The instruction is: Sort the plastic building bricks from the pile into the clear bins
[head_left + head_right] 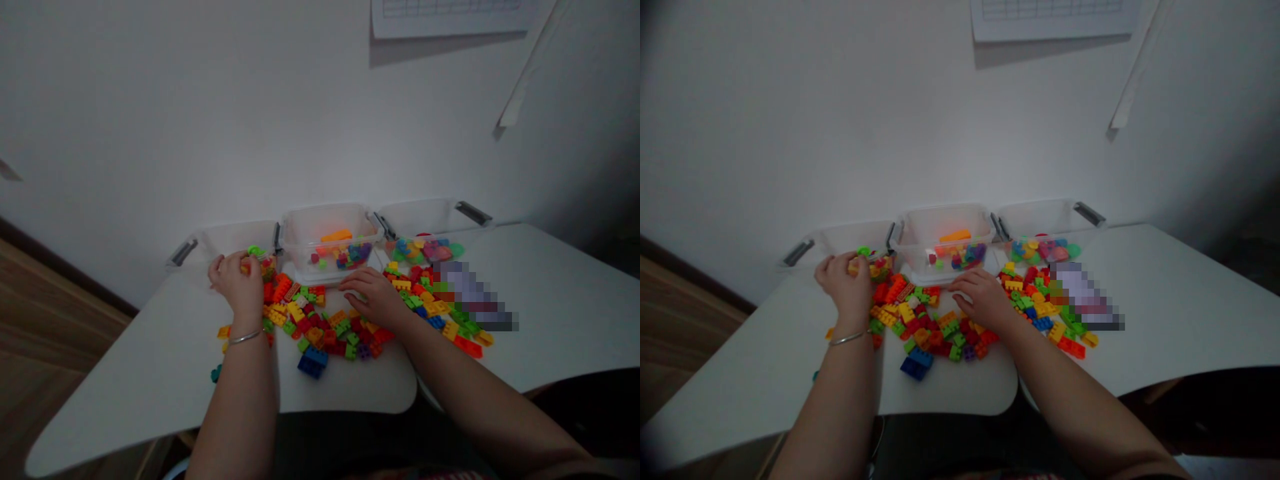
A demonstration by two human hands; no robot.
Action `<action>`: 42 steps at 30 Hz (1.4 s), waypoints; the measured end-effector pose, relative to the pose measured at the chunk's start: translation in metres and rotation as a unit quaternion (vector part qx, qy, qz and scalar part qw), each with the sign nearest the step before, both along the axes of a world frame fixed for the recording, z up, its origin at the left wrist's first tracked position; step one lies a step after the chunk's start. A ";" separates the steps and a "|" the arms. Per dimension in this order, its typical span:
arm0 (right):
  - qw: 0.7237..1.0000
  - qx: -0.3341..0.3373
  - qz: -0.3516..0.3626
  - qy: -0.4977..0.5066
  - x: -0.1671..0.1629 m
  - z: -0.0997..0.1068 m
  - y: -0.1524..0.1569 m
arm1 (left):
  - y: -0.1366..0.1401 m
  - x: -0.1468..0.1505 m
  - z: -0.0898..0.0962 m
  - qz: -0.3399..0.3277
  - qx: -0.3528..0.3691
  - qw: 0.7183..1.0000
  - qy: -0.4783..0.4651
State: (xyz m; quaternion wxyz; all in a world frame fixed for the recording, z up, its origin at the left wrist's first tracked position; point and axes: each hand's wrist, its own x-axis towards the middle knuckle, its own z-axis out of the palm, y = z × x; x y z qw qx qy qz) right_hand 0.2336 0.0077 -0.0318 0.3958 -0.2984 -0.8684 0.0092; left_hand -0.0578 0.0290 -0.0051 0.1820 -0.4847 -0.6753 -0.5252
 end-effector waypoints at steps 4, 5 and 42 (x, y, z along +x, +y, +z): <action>1.000 -0.008 0.001 -0.004 -0.001 -0.001 0.001 | -0.005 0.007 0.004 0.019 -0.031 0.999 0.005; 1.000 -0.008 0.002 -0.005 -0.001 -0.001 0.001 | -0.007 0.009 0.005 0.025 -0.037 0.999 0.008; 0.986 -0.089 -0.012 -0.138 0.001 -0.002 0.002 | -0.041 0.054 0.002 -0.387 -0.307 0.808 0.319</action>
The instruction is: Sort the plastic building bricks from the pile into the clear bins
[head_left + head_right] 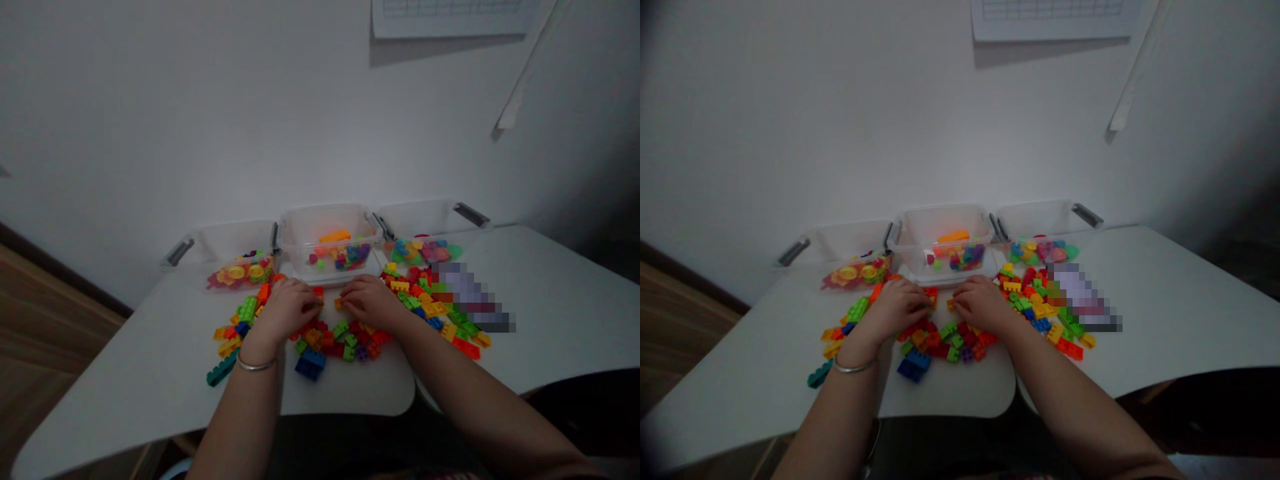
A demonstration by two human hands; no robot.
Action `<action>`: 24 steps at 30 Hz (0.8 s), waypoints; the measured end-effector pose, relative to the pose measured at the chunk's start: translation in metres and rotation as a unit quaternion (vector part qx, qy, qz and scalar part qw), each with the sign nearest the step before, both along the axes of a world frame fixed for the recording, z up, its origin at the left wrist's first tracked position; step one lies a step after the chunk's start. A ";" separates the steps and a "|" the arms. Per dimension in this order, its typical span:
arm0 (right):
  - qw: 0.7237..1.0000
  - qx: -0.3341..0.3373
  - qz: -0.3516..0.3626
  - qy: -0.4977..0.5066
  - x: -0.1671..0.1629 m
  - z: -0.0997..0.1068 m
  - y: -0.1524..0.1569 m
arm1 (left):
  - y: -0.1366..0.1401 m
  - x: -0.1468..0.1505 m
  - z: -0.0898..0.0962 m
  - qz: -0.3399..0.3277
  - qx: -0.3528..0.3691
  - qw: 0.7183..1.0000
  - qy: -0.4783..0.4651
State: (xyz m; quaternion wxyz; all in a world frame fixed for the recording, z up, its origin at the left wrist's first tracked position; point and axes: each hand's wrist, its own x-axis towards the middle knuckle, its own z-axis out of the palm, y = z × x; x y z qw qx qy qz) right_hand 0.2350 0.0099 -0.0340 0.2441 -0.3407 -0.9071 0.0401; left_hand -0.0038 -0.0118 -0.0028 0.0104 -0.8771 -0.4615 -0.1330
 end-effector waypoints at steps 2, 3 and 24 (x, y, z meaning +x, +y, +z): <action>1.000 0.006 -0.002 0.008 0.000 -0.001 0.000 | 0.001 -0.002 -0.003 0.007 -0.015 1.000 0.004; 1.000 0.008 -0.001 0.011 0.000 -0.001 0.000 | 0.001 -0.002 -0.004 0.011 -0.019 1.000 0.004; 1.000 0.014 0.012 0.018 -0.001 -0.002 0.000 | 0.006 0.004 -0.009 -0.006 -0.001 0.999 0.037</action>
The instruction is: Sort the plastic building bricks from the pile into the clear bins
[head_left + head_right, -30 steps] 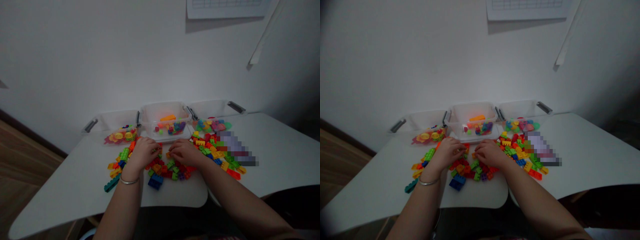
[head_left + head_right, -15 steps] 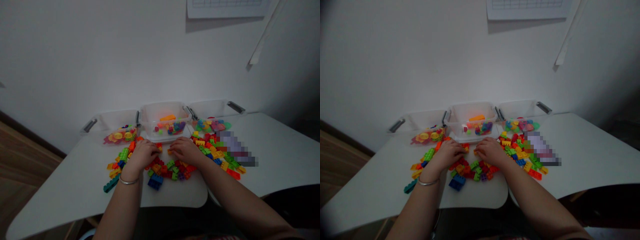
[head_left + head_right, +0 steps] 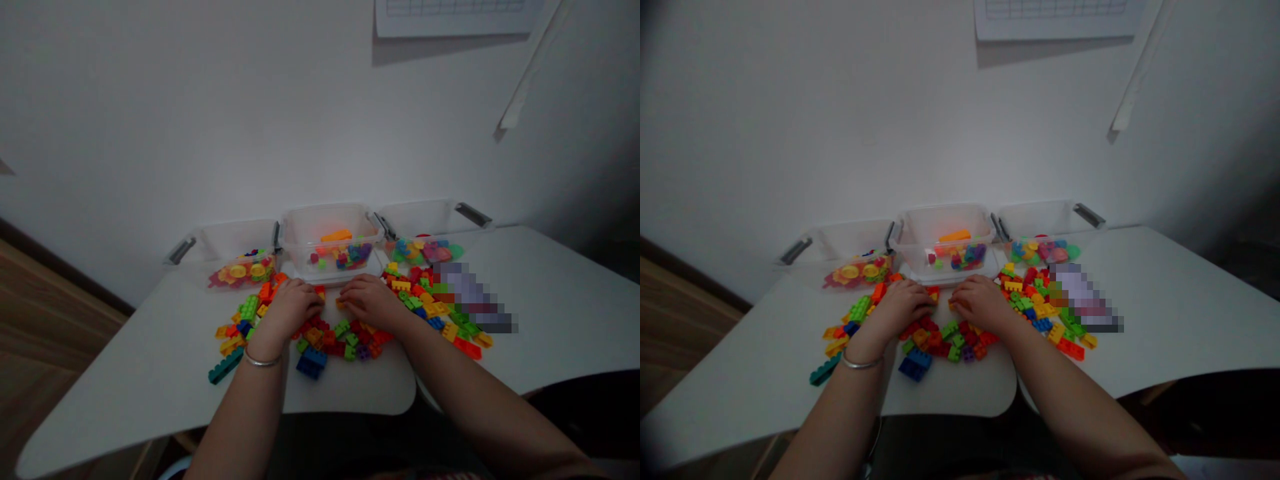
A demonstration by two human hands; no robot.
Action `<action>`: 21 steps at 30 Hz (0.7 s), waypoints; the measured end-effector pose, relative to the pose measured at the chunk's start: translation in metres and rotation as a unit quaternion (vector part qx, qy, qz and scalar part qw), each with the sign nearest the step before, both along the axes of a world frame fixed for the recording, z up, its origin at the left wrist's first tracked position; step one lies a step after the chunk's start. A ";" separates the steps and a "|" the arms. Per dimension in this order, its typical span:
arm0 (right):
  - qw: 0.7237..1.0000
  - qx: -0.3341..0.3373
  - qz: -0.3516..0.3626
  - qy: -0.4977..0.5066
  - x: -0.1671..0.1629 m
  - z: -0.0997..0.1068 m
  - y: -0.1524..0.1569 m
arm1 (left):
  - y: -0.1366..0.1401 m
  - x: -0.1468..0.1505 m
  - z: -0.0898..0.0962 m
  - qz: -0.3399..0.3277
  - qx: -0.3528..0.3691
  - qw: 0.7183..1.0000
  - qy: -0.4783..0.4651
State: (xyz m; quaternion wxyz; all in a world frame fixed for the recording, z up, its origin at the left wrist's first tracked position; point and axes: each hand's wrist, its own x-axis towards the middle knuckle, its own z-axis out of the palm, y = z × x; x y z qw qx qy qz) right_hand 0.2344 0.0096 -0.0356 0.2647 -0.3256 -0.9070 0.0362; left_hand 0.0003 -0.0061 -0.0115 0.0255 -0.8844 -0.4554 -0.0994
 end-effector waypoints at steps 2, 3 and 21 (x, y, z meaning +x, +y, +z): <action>1.000 -0.001 0.001 -0.001 0.000 0.000 0.000 | 0.000 0.001 0.000 0.000 0.002 1.000 0.012; 1.000 -0.001 0.002 0.000 0.000 0.000 0.000 | 0.001 0.002 0.000 -0.002 0.002 1.000 0.012; 1.000 -0.001 0.002 0.009 0.001 0.001 0.000 | -0.001 -0.029 0.017 0.260 0.348 0.773 -0.462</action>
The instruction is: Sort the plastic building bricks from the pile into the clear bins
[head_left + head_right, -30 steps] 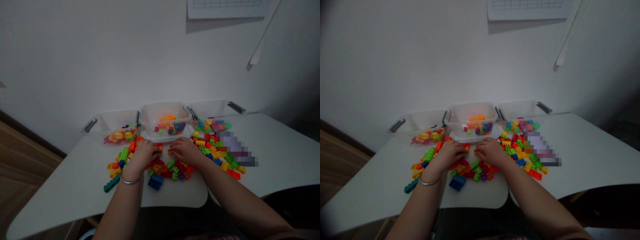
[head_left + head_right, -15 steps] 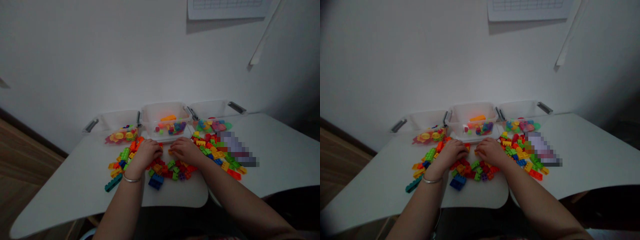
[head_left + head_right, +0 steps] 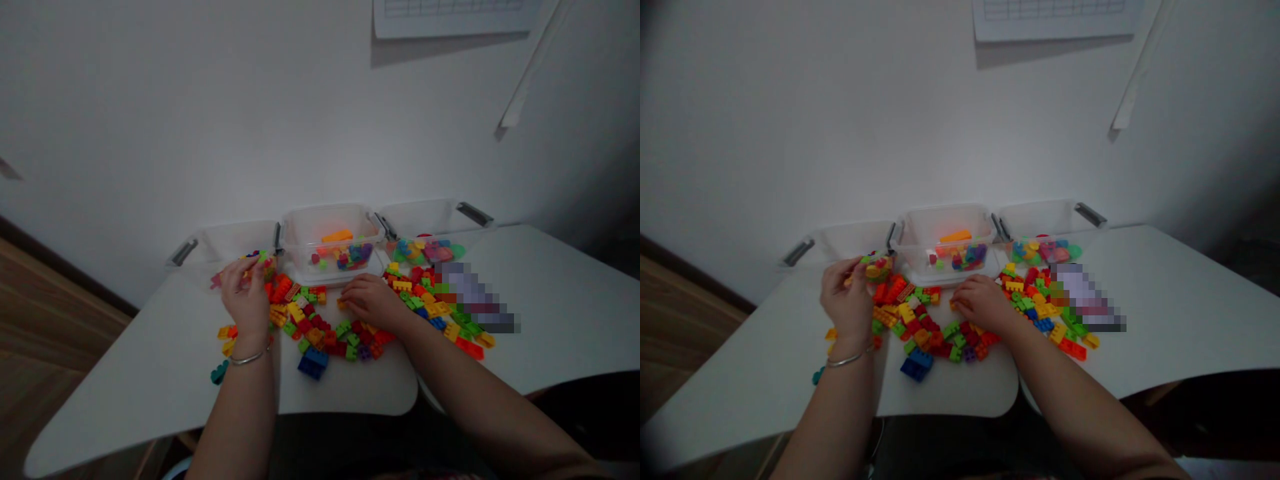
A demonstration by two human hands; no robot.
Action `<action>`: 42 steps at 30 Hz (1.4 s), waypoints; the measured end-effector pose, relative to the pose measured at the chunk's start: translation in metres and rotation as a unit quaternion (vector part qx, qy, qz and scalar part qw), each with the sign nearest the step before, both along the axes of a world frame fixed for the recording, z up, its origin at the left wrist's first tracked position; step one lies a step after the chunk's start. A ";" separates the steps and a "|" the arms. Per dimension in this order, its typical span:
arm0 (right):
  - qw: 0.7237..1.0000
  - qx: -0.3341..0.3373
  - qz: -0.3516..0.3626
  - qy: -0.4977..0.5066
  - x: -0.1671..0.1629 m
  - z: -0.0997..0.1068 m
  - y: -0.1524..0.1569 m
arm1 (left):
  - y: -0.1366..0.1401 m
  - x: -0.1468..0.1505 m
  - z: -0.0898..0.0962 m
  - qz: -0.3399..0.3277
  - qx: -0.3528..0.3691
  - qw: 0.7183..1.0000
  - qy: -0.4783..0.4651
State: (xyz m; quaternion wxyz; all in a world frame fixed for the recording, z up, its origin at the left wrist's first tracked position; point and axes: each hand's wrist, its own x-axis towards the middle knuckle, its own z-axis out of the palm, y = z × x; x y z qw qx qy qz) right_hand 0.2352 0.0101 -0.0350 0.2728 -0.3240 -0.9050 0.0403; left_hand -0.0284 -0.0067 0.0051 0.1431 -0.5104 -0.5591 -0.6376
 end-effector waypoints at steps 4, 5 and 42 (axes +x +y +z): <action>1.000 0.000 0.003 -0.002 0.000 0.000 -0.001 | 0.011 -0.015 -0.002 0.054 -0.019 0.997 -0.056; 1.000 -0.001 0.003 -0.001 0.000 0.000 -0.001 | 0.014 -0.018 -0.003 0.064 -0.026 0.996 -0.056; 0.996 -0.041 0.075 -0.016 -0.018 0.008 -0.020 | 0.014 -0.002 -0.008 0.069 -0.131 0.972 0.180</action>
